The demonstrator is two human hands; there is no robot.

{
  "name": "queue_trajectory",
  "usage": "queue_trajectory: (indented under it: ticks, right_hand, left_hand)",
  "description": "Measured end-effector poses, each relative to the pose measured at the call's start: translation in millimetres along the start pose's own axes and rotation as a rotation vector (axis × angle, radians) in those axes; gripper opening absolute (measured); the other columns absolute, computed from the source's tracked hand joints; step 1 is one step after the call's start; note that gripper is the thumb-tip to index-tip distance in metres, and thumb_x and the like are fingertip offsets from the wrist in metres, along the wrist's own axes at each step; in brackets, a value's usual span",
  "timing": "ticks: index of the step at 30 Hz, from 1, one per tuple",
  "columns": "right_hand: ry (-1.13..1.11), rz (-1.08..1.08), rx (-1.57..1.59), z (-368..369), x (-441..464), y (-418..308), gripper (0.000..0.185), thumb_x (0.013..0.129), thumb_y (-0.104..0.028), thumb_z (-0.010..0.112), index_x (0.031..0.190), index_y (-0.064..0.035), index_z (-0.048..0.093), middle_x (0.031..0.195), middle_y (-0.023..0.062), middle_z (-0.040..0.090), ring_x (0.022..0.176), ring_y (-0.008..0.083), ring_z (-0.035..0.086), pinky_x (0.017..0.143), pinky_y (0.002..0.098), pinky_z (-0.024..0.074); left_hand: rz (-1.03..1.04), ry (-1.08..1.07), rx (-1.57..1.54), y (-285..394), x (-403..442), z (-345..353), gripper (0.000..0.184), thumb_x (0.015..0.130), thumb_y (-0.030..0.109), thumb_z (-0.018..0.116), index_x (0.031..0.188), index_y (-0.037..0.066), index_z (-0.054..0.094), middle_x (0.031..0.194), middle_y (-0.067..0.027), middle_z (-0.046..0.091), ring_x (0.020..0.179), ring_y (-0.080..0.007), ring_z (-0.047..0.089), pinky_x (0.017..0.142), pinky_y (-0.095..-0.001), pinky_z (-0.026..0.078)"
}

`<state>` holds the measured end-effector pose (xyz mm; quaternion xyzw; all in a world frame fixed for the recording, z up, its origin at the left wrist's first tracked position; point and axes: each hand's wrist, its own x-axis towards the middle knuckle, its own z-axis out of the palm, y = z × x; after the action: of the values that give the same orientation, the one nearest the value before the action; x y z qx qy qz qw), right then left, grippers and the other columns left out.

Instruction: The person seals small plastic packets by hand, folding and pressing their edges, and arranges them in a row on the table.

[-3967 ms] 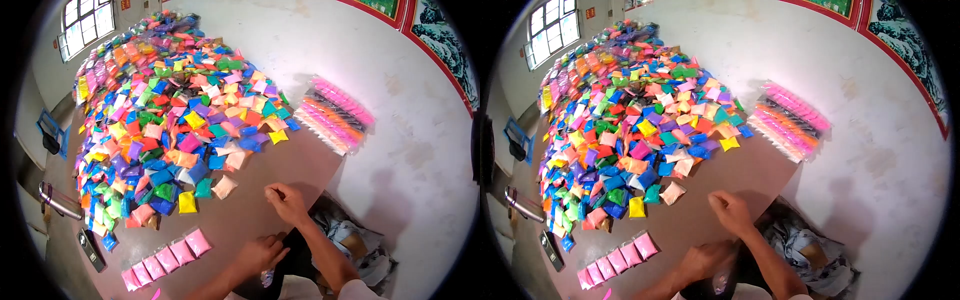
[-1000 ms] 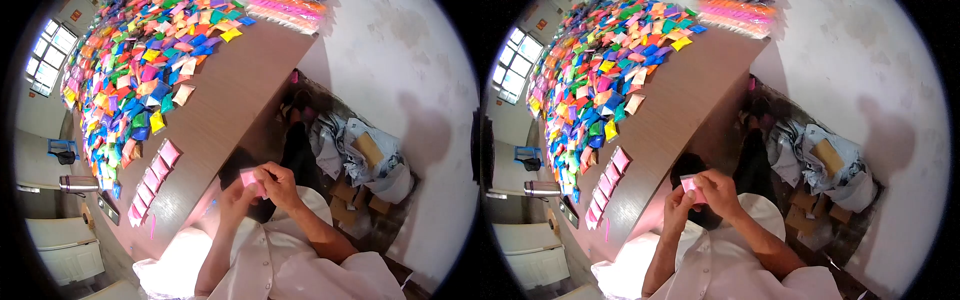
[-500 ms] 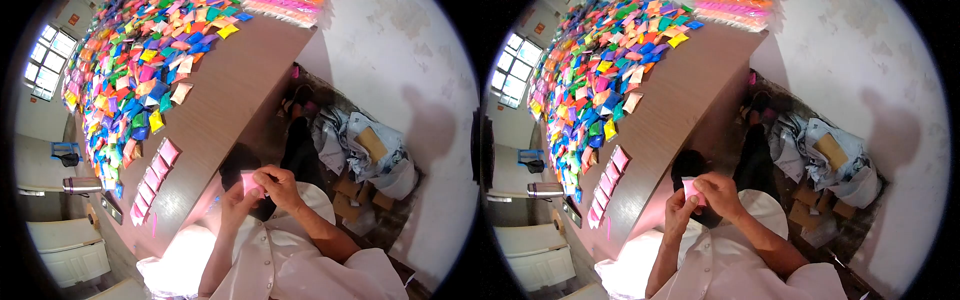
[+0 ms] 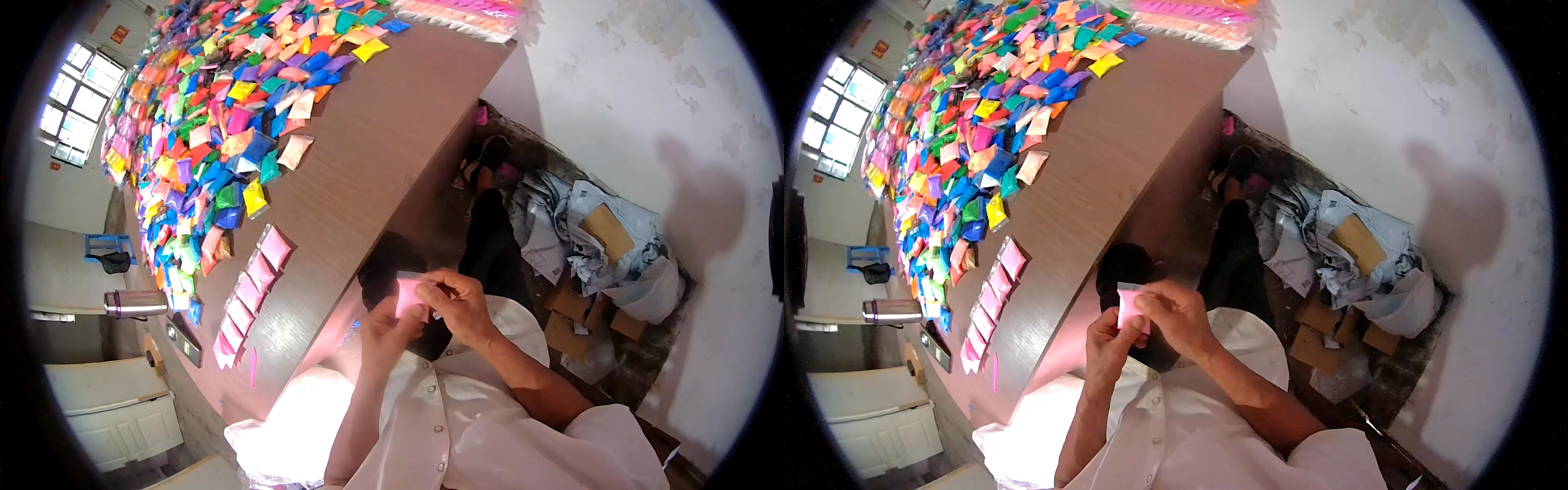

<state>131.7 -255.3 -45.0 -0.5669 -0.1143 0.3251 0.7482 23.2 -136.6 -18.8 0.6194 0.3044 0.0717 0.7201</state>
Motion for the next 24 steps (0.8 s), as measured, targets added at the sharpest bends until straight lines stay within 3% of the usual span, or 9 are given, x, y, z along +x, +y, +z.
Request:
queue_trajectory:
  ticks: [11,17,19,20,22,24]
  right_hand:
    - [0.100,0.097,0.176,1,-1,4,0.019,0.098,-0.017,0.069,0.108,-0.0009,0.073,0.093,0.0011,0.070,0.083,0.0069,0.063,0.071,0.0229,0.0523]
    - [0.077,0.067,0.093,-4,0,9,0.020,0.097,-0.016,0.070,0.109,-0.0008,0.073,0.095,0.0026,0.072,0.085,0.0082,0.065,0.077,0.0251,0.0532]
    - [0.071,0.043,0.081,-3,1,9,0.019,0.098,-0.013,0.072,0.111,0.0001,0.072,0.087,-0.0002,0.068,0.074,0.0053,0.059,0.063,0.0213,0.0471]
    - [0.071,0.043,0.081,-3,1,9,0.019,0.098,-0.013,0.072,0.111,0.0001,0.072,0.087,-0.0002,0.068,0.074,0.0053,0.059,0.063,0.0213,0.0471]
    - [0.033,0.059,0.048,-2,-1,8,0.021,0.097,-0.017,0.070,0.109,-0.0002,0.073,0.099,0.0029,0.072,0.088,0.0087,0.064,0.079,0.0263,0.0532]
    - [0.019,0.051,0.047,-2,-2,6,0.022,0.097,-0.018,0.070,0.109,-0.0003,0.072,0.099,0.0028,0.072,0.090,0.0088,0.064,0.079,0.0265,0.0532]
  left_hand:
    - [-0.030,0.053,-0.101,-8,0,-1,0.019,0.098,0.020,0.073,0.099,0.001,0.071,0.085,-0.0059,0.072,0.072,-0.0110,0.066,0.068,-0.0251,0.054]
    - [-0.016,0.043,-0.053,8,-1,0,0.019,0.098,0.020,0.073,0.096,0.002,0.070,0.084,-0.0047,0.071,0.074,-0.0101,0.065,0.069,-0.0252,0.053]
    - [-0.002,0.059,-0.048,6,-2,-3,0.020,0.098,0.021,0.074,0.095,0.002,0.070,0.084,-0.0045,0.071,0.075,-0.0099,0.064,0.070,-0.0254,0.053]
    - [0.019,0.060,-0.028,-1,-1,-7,0.022,0.098,0.022,0.074,0.095,0.001,0.069,0.084,-0.0046,0.071,0.076,-0.0103,0.064,0.071,-0.0258,0.053]
    - [0.039,0.062,-0.009,-10,-2,-10,0.023,0.098,0.023,0.074,0.095,0.001,0.069,0.085,-0.0048,0.071,0.076,-0.0106,0.064,0.072,-0.0261,0.053]
    - [0.080,0.054,-0.019,-13,-3,-11,0.024,0.098,0.024,0.074,0.097,0.001,0.069,0.086,-0.0049,0.071,0.076,-0.0111,0.063,0.073,-0.0263,0.053]
